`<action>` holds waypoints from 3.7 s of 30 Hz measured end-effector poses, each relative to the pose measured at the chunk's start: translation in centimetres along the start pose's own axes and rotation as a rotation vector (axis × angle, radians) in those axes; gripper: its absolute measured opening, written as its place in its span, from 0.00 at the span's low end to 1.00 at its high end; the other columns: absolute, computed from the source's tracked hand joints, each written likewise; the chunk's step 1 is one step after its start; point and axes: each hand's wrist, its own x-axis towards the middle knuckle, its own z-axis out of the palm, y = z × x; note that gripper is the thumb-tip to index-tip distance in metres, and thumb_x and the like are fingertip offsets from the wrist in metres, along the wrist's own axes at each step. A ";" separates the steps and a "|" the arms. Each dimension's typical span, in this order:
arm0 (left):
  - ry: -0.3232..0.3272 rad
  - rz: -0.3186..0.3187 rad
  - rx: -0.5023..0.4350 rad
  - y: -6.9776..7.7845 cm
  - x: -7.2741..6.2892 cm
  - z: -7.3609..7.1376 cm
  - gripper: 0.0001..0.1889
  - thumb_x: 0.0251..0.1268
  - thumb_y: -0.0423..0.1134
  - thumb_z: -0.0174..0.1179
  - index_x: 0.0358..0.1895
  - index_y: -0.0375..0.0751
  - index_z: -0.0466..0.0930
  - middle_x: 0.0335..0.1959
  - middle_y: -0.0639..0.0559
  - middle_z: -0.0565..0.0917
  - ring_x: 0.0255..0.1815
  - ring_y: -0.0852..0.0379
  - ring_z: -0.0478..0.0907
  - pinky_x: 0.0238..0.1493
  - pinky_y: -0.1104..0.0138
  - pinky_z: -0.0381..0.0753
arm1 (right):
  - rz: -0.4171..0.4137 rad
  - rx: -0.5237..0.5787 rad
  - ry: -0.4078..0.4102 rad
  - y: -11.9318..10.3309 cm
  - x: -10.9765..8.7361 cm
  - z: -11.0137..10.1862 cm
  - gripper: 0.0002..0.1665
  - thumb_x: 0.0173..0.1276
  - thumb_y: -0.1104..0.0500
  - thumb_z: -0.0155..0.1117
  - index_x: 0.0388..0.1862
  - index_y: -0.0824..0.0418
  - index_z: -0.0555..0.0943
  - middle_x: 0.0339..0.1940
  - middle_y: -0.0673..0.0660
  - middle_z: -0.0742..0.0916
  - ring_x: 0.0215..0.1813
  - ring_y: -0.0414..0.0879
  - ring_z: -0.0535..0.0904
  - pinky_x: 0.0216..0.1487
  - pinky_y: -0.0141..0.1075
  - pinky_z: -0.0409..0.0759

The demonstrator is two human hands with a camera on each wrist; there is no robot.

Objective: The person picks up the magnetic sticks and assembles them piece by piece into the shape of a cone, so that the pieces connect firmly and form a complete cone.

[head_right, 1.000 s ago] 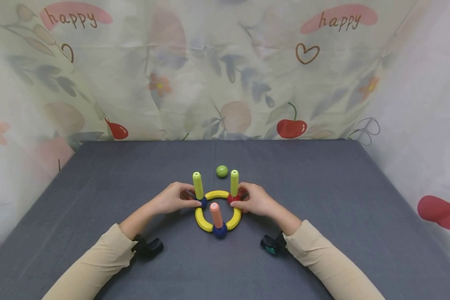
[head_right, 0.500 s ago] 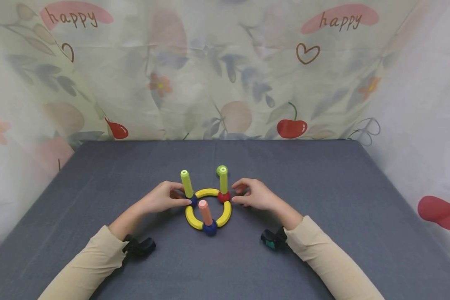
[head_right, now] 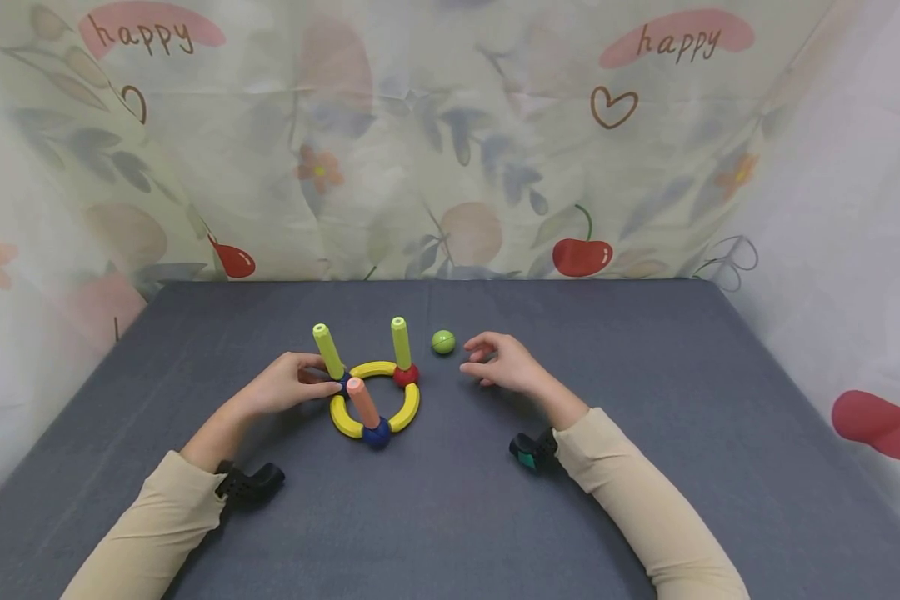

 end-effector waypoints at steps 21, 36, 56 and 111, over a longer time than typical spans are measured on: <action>0.022 -0.040 -0.022 -0.8 0.0 -0.8 0.21 0.61 0.42 0.61 0.54 0.34 0.76 0.54 0.35 0.78 0.53 0.41 0.79 0.44 0.59 0.81 | 0.116 0.118 0.041 -0.9 4.2 1.8 0.34 0.61 0.57 0.66 0.66 0.58 0.67 0.62 0.65 0.71 0.46 0.52 0.82 0.43 0.37 0.83; 0.018 -0.061 -0.041 -0.5 0.1 -0.6 0.22 0.61 0.43 0.61 0.56 0.34 0.76 0.55 0.35 0.78 0.54 0.41 0.79 0.43 0.60 0.80 | 0.126 0.104 0.062 -1.0 4.6 2.2 0.26 0.64 0.59 0.63 0.60 0.61 0.71 0.50 0.65 0.76 0.32 0.43 0.82 0.38 0.35 0.83; 0.015 0.025 -0.038 0.7 0.8 1.4 0.20 0.61 0.42 0.61 0.53 0.34 0.77 0.52 0.36 0.80 0.49 0.44 0.81 0.44 0.59 0.81 | 0.058 0.148 0.102 -2.2 1.2 -0.8 0.28 0.65 0.51 0.62 0.61 0.59 0.69 0.53 0.63 0.78 0.51 0.59 0.80 0.48 0.42 0.82; 0.145 0.155 -0.121 4.4 1.3 4.6 0.16 0.56 0.40 0.65 0.48 0.40 0.80 0.44 0.44 0.84 0.43 0.50 0.83 0.45 0.61 0.81 | -0.277 0.079 0.156 -5.5 -2.9 -0.4 0.23 0.64 0.54 0.64 0.56 0.55 0.73 0.51 0.57 0.80 0.46 0.47 0.78 0.47 0.38 0.78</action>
